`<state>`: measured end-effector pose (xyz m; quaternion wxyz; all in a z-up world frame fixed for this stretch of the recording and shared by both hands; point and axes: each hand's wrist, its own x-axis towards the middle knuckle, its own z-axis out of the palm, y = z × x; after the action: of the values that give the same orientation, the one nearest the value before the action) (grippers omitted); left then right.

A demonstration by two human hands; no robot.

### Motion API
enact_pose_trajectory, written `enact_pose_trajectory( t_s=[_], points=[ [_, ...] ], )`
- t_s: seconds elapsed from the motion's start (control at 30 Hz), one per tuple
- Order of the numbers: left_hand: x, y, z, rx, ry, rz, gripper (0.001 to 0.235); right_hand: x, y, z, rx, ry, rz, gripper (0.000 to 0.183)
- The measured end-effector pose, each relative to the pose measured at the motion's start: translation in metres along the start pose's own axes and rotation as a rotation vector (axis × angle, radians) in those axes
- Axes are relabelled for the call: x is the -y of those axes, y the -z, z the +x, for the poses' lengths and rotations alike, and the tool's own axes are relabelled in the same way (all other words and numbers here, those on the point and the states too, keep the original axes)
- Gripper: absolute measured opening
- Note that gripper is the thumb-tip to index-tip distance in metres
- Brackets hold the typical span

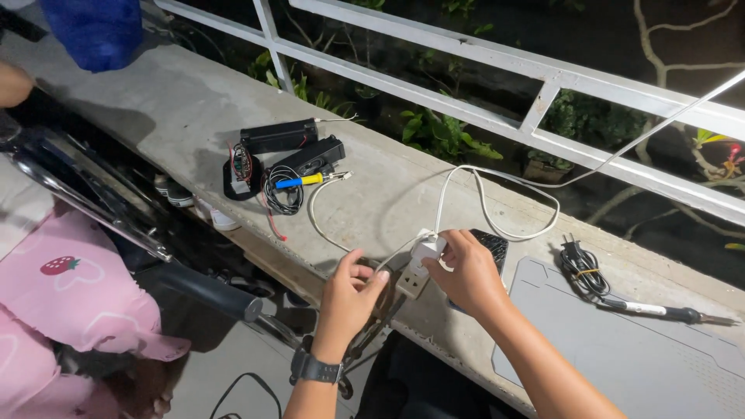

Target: The person plugs a charging cable into a power strip and connects it to a smartphone with a cracked screen. They then open a tool kit, remove a pair of pliers, and place them on the work surface next to a soldering iron and other tools.

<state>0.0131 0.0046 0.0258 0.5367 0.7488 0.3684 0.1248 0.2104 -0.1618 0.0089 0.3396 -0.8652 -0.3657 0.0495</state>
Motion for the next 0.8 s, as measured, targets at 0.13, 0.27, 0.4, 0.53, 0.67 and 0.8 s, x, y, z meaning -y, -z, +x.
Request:
enact_pose_trajectory(
  t_s=[0.13, 0.27, 0.4, 0.53, 0.67, 0.8],
  points=[
    [0.012, 0.003, 0.003, -0.122, 0.01, -0.065, 0.054, 0.002, -0.002, -0.008, 0.02, -0.013, -0.012, 0.039],
    [0.023, 0.007, 0.0, -0.162, -0.009, 0.032, 0.047, -0.002, -0.007, -0.009, -0.107, 0.059, 0.081, 0.039],
    [0.055, 0.006, -0.013, -0.108, -0.022, 0.199, 0.035, -0.009, -0.013, -0.012, -0.141, 0.093, 0.073, 0.045],
    [0.082, 0.012, -0.036, -0.027, 0.021, 0.253, 0.042, -0.002, -0.012, -0.016, -0.156, 0.101, 0.075, 0.04],
    [0.1, 0.011, -0.058, 0.018, -0.055, 0.162, 0.026, 0.0, -0.013, -0.031, -0.145, 0.095, 0.02, 0.058],
    [0.069, 0.021, -0.085, -0.014, 0.028, 0.015, 0.02, 0.026, -0.013, -0.075, -0.414, 0.13, 0.176, 0.039]
  ],
)
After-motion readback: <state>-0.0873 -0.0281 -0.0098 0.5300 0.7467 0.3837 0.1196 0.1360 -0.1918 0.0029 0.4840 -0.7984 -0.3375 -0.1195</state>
